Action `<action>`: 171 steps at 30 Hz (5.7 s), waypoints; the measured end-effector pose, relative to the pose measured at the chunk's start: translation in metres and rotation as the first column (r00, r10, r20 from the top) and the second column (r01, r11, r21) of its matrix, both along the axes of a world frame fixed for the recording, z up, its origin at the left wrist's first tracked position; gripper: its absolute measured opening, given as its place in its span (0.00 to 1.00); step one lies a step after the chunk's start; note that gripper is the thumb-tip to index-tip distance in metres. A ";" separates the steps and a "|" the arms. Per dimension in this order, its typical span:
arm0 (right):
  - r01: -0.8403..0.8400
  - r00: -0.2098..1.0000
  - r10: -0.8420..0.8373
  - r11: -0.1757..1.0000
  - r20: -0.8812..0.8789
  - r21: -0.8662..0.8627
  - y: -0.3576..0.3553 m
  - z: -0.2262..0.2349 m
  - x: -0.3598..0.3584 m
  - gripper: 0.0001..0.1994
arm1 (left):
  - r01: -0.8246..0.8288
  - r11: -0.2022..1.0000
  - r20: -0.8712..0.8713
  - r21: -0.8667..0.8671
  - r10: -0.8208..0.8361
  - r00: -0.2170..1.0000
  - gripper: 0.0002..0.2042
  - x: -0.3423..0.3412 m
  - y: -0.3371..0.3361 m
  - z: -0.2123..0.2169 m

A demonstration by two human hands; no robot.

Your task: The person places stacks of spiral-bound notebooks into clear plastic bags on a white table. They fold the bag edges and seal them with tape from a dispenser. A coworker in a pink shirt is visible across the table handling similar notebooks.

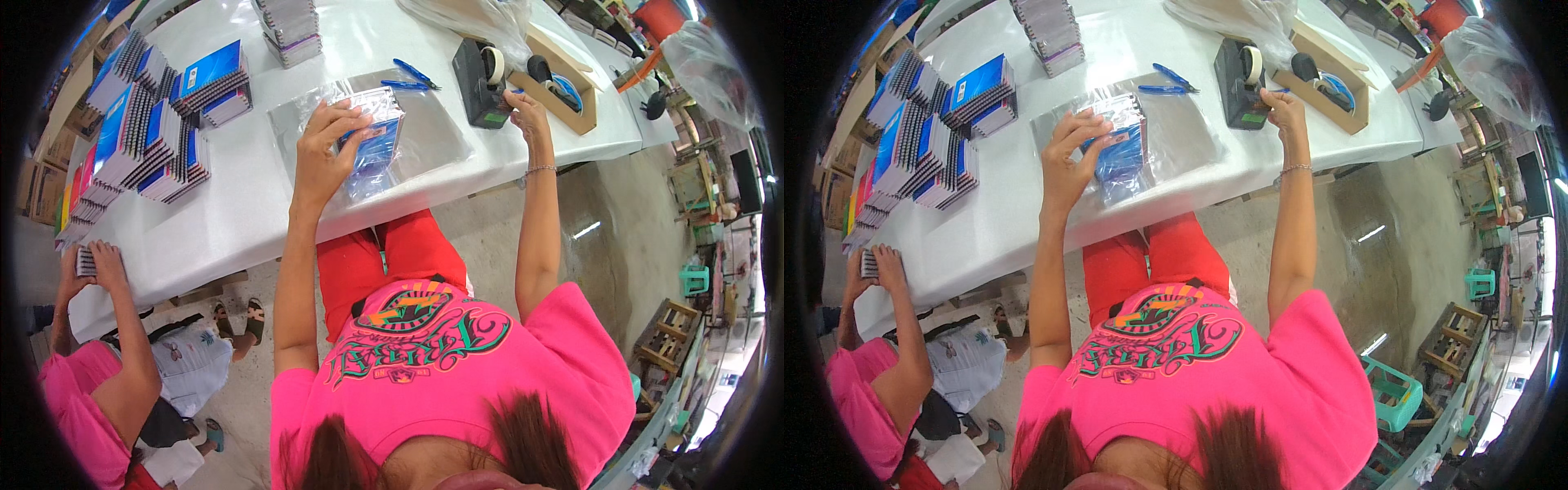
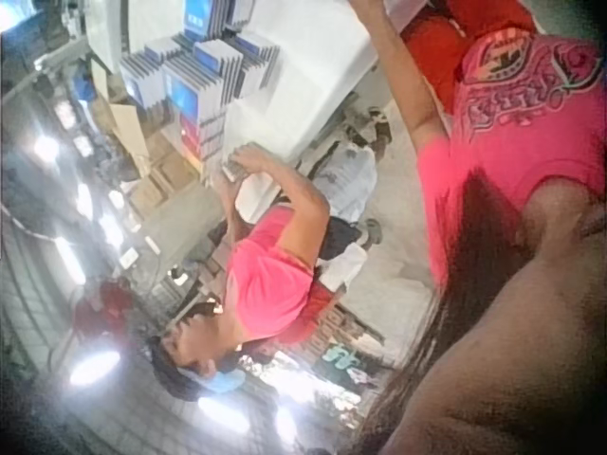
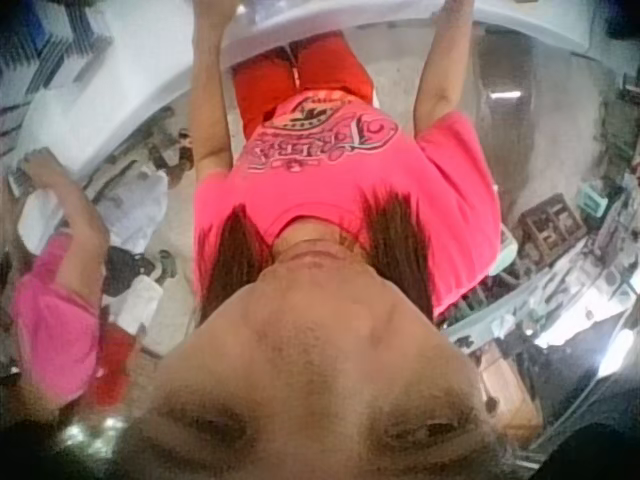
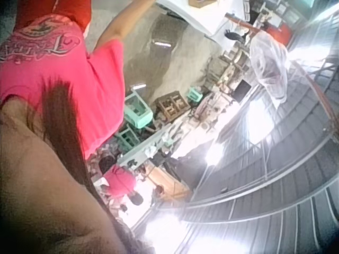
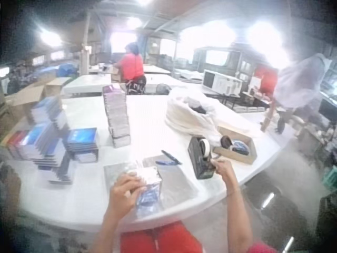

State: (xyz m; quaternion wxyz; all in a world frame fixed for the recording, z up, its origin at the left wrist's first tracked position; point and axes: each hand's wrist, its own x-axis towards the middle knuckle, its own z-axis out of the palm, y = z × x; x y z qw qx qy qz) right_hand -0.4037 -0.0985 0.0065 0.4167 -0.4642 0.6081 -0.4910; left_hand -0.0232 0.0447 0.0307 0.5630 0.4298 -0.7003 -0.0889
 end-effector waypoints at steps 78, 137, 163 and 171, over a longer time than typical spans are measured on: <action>-0.498 0.586 0.658 0.753 0.474 -0.429 0.101 0.039 0.226 0.32 | 0.226 0.962 -0.489 0.152 -0.126 0.863 0.40 0.020 -0.005 -0.013; -0.793 0.602 0.740 0.506 -0.300 -0.340 0.012 0.127 0.182 0.14 | -0.063 0.946 -0.256 0.318 0.149 0.955 0.19 0.069 0.001 0.130; -0.643 0.757 0.554 0.537 -0.346 -0.546 0.070 0.023 0.220 0.11 | -0.154 0.983 0.140 0.096 0.140 0.980 0.08 0.023 0.008 0.030; -0.644 0.740 0.624 0.551 -0.251 -0.531 0.052 0.026 0.225 0.07 | -0.235 0.965 0.305 0.119 0.189 0.933 0.06 0.022 0.005 0.050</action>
